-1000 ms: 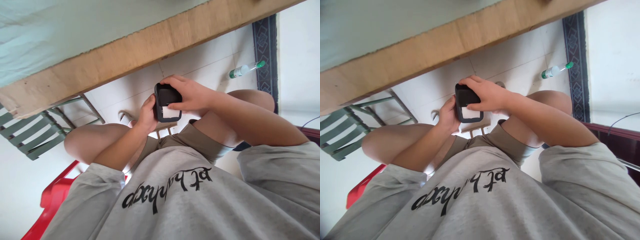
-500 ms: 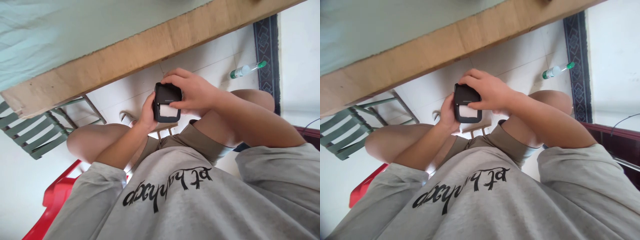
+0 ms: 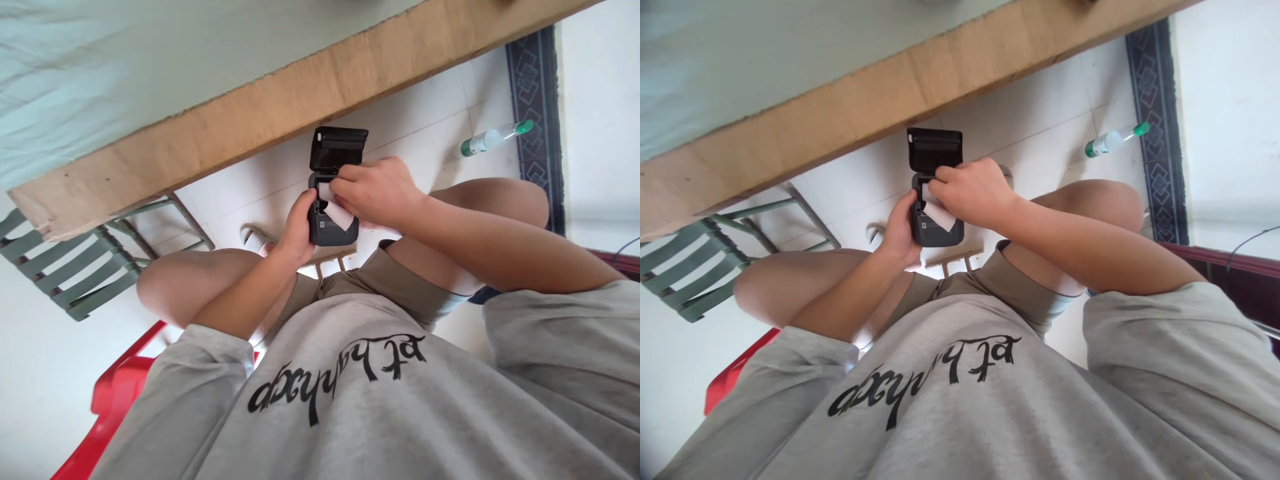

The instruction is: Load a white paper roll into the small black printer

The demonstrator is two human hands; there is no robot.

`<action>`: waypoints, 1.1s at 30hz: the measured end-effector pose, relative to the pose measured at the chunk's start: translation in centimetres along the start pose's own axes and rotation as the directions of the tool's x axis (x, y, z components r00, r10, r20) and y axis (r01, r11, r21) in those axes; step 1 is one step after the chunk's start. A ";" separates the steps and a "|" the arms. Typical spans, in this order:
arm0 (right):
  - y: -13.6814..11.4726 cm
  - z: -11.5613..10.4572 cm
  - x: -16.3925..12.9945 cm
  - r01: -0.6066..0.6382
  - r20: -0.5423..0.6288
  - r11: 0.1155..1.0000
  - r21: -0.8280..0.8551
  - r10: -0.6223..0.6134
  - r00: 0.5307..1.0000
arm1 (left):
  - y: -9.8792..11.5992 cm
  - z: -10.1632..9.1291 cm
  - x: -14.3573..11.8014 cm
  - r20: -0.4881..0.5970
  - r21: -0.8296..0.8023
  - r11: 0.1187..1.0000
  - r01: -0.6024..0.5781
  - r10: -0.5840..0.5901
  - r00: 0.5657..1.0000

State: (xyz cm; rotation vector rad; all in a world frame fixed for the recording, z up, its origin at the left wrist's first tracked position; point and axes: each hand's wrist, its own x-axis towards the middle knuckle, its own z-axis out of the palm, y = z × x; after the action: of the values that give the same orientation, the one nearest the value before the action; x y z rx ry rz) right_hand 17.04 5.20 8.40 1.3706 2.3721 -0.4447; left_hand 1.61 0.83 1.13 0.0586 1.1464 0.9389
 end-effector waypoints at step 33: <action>1.1 -6.2 3.3 0.628 -0.706 0.559 0.542 -0.102 0.701 | 0.3 -0.9 -0.8 0.045 0.094 0.995 0.019 -0.023 0.999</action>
State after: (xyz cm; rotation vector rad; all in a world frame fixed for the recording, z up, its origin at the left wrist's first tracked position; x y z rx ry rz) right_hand 15.53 10.96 12.30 1.4005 3.2705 -1.5026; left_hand 0.61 0.15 1.41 0.1434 1.1455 0.8609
